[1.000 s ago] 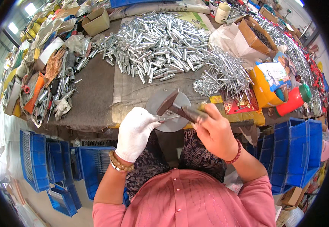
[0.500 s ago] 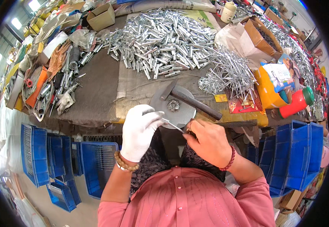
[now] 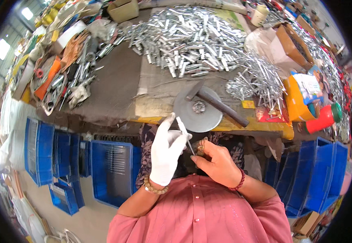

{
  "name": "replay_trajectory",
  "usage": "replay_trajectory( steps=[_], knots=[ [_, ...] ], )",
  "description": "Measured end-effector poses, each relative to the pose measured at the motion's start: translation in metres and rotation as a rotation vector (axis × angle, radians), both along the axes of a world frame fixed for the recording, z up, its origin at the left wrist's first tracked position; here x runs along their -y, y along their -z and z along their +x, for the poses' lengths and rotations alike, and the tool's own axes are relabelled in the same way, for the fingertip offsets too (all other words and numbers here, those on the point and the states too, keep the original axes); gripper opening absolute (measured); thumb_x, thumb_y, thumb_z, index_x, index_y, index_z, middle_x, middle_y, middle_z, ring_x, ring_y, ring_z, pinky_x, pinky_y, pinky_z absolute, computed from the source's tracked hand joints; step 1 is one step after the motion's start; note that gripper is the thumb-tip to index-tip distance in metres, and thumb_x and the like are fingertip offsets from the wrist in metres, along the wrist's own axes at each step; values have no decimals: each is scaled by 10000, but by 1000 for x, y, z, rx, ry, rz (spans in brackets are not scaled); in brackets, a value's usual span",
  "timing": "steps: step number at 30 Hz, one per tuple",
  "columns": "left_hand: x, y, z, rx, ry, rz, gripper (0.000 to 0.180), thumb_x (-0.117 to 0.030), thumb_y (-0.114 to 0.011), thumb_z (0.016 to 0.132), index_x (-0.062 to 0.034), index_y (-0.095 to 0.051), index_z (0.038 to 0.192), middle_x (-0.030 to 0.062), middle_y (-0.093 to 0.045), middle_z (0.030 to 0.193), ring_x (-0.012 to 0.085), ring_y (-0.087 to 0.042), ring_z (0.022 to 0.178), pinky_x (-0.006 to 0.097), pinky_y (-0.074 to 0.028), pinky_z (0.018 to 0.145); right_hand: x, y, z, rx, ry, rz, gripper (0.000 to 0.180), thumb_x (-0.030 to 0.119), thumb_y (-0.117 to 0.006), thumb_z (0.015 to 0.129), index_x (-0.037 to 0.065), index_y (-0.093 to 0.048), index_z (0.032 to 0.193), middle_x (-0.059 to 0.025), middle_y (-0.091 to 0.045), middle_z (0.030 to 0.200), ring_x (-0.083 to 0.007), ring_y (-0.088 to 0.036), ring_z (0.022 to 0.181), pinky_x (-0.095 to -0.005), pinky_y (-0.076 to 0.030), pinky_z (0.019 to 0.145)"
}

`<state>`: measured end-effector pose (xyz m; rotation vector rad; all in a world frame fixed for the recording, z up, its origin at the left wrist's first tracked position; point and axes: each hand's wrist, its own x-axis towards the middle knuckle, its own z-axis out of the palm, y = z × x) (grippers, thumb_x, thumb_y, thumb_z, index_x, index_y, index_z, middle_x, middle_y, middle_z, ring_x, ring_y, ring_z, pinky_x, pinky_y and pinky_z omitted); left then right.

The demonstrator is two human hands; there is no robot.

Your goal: The recorder is assembling small metal tubes and rods onto a circular metal base using a hammer and a metal jig.

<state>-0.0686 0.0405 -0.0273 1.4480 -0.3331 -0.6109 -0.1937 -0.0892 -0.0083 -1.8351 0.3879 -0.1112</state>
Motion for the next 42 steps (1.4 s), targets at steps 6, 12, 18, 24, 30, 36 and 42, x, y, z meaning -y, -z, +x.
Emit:
replay_trajectory(
  steps=[6,12,18,24,30,36,42],
  knots=[
    [-40,11,17,2,-183,-81,562,-106,-696,1011,-39,-478,1524,59,-756,1032,54,-580,791,218,-464,700,6,-6,4,38,-7,-160,230,64,-793,921,-14,-678,1105,-121,-714,901,-173,-701,743,-323,-549,661],
    [-173,129,57,46,-684,222,507,-110,-708,984,36,-536,1438,96,-700,1105,154,-684,911,274,-562,796,64,12,-5,66,218,122,402,49,-624,1049,-4,-590,1446,-24,-683,1028,-71,-627,750,-229,-539,667],
    [-305,279,32,-127,-976,616,453,-110,-759,879,58,-660,1287,136,-750,1022,199,-727,846,333,-583,784,66,18,-2,53,236,91,333,107,-620,1072,16,-626,1393,-4,-670,953,-64,-603,696,-225,-490,600],
    [-337,316,43,-178,-1032,778,446,-127,-777,870,58,-677,1262,193,-766,1052,267,-752,893,381,-589,818,70,17,3,47,219,114,385,87,-631,1051,-5,-605,1424,-28,-679,1007,-66,-603,706,-216,-502,603],
    [-308,283,61,-152,-984,869,441,-186,-786,891,46,-693,1255,232,-765,1150,339,-744,1040,411,-563,944,76,14,-5,55,249,107,362,83,-629,1048,-8,-624,1399,-22,-681,996,-70,-604,707,-221,-505,611],
    [-336,288,62,-64,-1081,810,430,-263,-752,963,111,-681,1163,188,-750,1103,273,-677,973,423,-547,926,58,4,13,-41,205,209,200,38,-699,1011,-39,-652,1191,-48,-733,933,-79,-665,712,-232,-556,627],
    [-228,123,134,391,-882,632,234,-171,-628,1070,45,-707,1115,118,-734,991,195,-675,886,345,-534,765,49,-2,10,36,152,194,123,43,-693,1015,2,-707,1129,-6,-718,876,-52,-636,700,-226,-536,624]
  ],
)
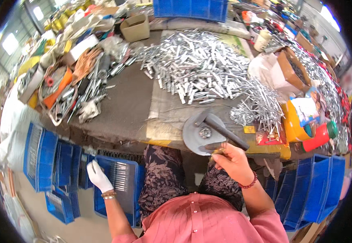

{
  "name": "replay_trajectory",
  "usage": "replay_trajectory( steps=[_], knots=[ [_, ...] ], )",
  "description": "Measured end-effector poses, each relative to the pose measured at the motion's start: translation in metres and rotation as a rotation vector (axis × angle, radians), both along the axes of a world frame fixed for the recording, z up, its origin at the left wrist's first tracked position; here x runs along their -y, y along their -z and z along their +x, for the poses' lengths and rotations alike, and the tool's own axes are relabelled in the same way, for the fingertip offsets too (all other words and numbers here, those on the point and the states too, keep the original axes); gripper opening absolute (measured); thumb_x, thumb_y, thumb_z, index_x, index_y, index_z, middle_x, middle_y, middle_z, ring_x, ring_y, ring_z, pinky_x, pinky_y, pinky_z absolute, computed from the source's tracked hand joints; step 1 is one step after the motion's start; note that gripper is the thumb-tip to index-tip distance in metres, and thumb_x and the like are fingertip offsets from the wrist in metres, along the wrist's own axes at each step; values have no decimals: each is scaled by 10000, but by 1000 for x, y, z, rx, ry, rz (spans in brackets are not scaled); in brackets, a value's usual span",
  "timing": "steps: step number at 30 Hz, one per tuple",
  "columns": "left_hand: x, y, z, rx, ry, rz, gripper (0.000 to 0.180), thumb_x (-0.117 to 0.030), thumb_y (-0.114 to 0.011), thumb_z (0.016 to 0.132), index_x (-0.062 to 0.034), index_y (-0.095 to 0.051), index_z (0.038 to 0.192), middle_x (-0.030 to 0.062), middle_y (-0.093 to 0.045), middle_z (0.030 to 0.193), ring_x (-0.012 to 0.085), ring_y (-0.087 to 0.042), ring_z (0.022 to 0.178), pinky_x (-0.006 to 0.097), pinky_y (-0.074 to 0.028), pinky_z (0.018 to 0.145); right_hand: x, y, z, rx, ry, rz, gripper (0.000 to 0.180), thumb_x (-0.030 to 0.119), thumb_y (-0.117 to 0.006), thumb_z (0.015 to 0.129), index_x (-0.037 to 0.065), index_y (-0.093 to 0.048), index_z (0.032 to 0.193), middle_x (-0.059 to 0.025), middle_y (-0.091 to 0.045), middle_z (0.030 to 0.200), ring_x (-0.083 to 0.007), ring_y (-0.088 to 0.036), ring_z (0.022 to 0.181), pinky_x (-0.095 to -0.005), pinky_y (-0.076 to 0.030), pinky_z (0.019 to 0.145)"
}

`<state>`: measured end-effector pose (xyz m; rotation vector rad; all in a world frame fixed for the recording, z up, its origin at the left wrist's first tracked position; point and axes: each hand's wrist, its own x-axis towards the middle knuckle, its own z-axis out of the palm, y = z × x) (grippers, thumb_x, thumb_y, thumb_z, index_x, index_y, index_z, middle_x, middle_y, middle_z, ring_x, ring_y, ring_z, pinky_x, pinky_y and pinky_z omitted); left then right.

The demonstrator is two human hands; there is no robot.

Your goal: The recorder is assembling small metal tubes and rods onto a circular metal base using a hammer and a metal jig.

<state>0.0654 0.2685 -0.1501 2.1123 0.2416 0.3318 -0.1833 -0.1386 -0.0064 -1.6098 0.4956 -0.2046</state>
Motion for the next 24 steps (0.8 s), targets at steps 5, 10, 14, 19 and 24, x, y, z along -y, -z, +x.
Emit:
replay_trajectory(
  steps=[5,10,14,19,24],
  knots=[
    [165,-137,12,429,700,62,264,-109,-776,961,9,-708,1188,75,-717,1048,149,-698,880,294,-572,791,4,16,-3,85,-22,-77,144,73,-722,1002,-13,-698,1114,-30,-695,812,-74,-638,694,-266,-519,608],
    [291,-165,18,326,1043,333,473,-281,-832,910,-26,-692,1284,140,-707,1165,255,-708,1001,346,-565,900,5,18,-7,90,64,-11,176,105,-733,1002,-25,-694,1115,-43,-683,785,-73,-631,681,-272,-517,607],
    [326,-158,26,266,1028,594,500,-405,-824,873,-83,-713,1240,173,-716,1193,366,-689,1106,452,-554,964,-1,9,-14,238,13,-389,235,128,-769,952,-34,-690,1104,-169,-699,877,-256,-703,756,-376,-532,669],
    [327,-135,42,245,1159,281,393,-152,-845,844,-50,-629,1155,109,-676,1016,232,-683,895,371,-554,835,12,-13,-54,263,186,-626,166,137,-790,925,-1,-699,936,-141,-679,848,-338,-677,747,-389,-532,647],
    [308,-148,22,452,1179,160,243,-20,-730,916,-6,-657,1147,84,-674,1011,201,-659,886,337,-541,829,80,-23,-92,36,484,-1335,144,93,-772,854,57,-650,787,-102,-602,834,-313,-662,744,-431,-551,655]
  ],
)
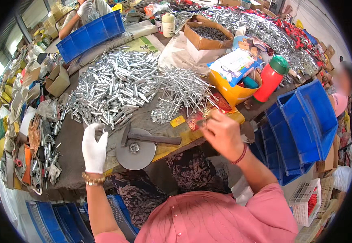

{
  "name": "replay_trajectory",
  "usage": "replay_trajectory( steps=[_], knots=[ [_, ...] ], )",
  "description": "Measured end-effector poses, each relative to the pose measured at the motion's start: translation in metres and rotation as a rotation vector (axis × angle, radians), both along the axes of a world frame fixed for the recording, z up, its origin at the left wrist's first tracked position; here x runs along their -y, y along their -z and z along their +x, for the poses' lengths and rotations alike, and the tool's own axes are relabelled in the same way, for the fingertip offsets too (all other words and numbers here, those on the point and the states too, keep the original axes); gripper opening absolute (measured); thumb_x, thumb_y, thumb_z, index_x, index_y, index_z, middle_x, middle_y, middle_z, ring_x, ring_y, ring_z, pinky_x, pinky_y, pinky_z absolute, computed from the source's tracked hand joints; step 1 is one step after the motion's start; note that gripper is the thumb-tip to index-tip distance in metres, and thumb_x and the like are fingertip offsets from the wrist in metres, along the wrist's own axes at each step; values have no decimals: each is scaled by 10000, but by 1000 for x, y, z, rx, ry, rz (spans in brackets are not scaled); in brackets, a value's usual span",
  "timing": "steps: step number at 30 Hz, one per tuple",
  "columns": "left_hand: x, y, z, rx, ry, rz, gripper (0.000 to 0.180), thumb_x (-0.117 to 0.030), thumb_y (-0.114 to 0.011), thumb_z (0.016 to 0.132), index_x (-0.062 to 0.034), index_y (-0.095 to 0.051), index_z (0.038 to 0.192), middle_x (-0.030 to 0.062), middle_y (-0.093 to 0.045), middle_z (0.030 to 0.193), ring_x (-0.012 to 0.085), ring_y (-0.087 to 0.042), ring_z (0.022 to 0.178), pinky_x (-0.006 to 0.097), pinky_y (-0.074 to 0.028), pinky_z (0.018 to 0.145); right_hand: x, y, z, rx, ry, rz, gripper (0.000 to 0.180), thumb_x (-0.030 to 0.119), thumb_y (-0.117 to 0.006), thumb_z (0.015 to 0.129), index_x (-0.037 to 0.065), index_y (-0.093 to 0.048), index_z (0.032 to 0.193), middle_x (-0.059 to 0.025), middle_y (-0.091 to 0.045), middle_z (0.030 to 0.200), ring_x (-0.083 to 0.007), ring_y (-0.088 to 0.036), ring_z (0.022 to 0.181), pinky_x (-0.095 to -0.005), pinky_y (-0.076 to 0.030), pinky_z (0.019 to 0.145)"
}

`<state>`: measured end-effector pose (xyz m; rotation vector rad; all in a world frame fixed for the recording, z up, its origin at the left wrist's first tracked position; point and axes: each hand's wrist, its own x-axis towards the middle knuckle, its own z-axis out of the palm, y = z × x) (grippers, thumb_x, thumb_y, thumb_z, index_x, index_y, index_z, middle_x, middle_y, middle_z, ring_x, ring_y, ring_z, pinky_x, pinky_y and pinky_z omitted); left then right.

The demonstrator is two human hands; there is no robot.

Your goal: The recorder is assembling small metal tubes and rods onto a circular metal base using a hammer and a metal jig.

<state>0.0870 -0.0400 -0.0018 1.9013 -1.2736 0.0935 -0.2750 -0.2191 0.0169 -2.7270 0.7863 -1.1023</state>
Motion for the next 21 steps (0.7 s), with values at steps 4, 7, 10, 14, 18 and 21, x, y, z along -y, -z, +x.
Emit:
replay_trajectory(
  steps=[4,7,10,14,18,21],
  knots=[
    [-21,-40,-46,-50,207,140,213,11,-726,873,-1,-731,1086,116,-684,964,268,-670,890,363,-538,857,29,2,-18,-164,5,-48,122,77,-748,821,69,-635,773,-92,-593,923,-296,-682,866,-427,-561,707],
    [-30,-39,-72,-143,263,210,210,-17,-743,860,-23,-750,1071,131,-720,972,299,-703,928,386,-549,854,36,-2,-10,-340,-99,-143,76,60,-719,770,78,-652,799,-75,-592,924,-279,-681,889,-414,-579,727],
    [-39,-26,-78,-16,292,212,159,-51,-783,847,-14,-753,998,136,-724,971,315,-701,927,386,-546,853,39,-5,2,-362,-177,-137,85,64,-721,778,75,-654,829,-73,-589,935,-276,-678,892,-411,-580,728],
    [-41,-22,-82,22,197,187,136,-79,-810,830,-29,-754,943,111,-679,895,300,-660,899,394,-512,824,16,-10,27,-235,-211,44,102,78,-743,843,74,-642,858,-84,-642,904,-275,-705,869,-424,-572,715],
    [-46,-10,-86,-16,145,126,151,-92,-817,830,-32,-759,957,102,-675,897,292,-651,895,392,-511,821,-22,-5,64,9,-371,117,116,116,-778,860,77,-668,855,-66,-681,917,-272,-711,854,-396,-583,734],
    [-49,-7,-88,-55,136,114,161,-77,-818,832,-34,-760,976,108,-673,901,293,-650,896,392,-512,825,-46,0,95,39,-521,155,100,122,-754,885,82,-668,854,-70,-648,899,-266,-701,853,-381,-580,714]
  ],
)
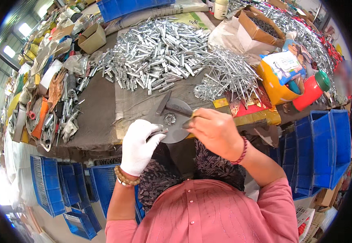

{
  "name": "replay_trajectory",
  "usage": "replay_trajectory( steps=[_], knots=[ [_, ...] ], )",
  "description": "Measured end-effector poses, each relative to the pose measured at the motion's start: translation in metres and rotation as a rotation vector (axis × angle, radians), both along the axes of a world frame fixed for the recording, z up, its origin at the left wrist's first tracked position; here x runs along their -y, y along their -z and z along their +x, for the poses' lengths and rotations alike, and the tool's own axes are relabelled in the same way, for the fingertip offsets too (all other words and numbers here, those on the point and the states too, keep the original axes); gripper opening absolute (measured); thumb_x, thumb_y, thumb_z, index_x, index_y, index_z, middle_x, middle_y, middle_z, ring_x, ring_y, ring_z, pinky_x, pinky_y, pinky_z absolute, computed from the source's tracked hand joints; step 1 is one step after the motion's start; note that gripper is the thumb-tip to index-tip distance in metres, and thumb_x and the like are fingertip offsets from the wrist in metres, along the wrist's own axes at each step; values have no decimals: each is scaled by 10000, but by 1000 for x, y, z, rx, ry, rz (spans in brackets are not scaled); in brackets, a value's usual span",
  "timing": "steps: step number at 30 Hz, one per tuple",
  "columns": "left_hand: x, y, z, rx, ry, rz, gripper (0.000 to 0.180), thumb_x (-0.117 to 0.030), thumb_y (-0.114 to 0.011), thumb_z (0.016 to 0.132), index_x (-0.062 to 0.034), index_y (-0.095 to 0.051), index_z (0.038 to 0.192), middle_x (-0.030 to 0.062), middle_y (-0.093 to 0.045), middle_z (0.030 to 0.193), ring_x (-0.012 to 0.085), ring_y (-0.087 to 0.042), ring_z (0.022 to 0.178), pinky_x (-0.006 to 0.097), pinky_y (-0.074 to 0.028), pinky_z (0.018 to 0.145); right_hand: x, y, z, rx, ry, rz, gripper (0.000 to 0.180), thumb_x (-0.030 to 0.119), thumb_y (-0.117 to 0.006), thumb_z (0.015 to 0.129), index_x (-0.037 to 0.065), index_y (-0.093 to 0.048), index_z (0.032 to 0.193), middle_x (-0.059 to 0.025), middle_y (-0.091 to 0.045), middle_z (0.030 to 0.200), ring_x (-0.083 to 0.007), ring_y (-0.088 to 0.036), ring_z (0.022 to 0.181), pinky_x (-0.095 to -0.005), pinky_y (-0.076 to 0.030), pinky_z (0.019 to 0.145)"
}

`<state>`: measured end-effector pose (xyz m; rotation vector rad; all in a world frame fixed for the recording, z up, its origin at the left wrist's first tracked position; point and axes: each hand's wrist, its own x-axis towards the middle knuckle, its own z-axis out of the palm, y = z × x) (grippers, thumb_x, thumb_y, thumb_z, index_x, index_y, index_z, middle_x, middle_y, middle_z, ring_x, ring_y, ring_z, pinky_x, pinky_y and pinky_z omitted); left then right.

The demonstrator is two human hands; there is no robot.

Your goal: The recorder is assembling small metal tubes and rods onto a circular metal base using a hammer and a metal jig.

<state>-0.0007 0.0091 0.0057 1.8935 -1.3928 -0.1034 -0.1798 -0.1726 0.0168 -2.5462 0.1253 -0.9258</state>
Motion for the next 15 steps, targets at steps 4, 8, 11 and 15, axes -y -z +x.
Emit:
replay_trajectory(
  steps=[4,8,11,15],
  knots=[
    [-4,4,0,52,-15,-34,158,-64,-816,833,-34,-756,977,108,-672,903,292,-650,892,392,-514,821,-13,17,30,-69,-13,23,59,95,-700,908,72,-660,872,-88,-606,911,-297,-689,835,-410,-568,696],
    [-4,3,-1,-7,-35,-26,146,-58,-812,838,-35,-751,969,106,-670,904,290,-649,882,390,-515,812,-10,17,26,-133,-11,37,119,85,-786,857,57,-670,861,-85,-598,921,-302,-686,786,-419,-550,668],
    [-5,3,0,-27,-40,-29,144,-57,-812,840,-36,-750,968,105,-667,904,289,-646,878,388,-515,806,-8,15,21,-194,15,38,113,73,-776,862,59,-669,894,-91,-589,944,-316,-682,787,-425,-547,665],
    [-6,7,1,-16,-41,-44,147,-49,-812,837,-36,-751,971,105,-665,908,285,-642,876,385,-514,796,-5,11,23,-232,-18,-46,83,65,-709,871,60,-649,927,-91,-580,966,-309,-686,822,-417,-562,679]
  ],
)
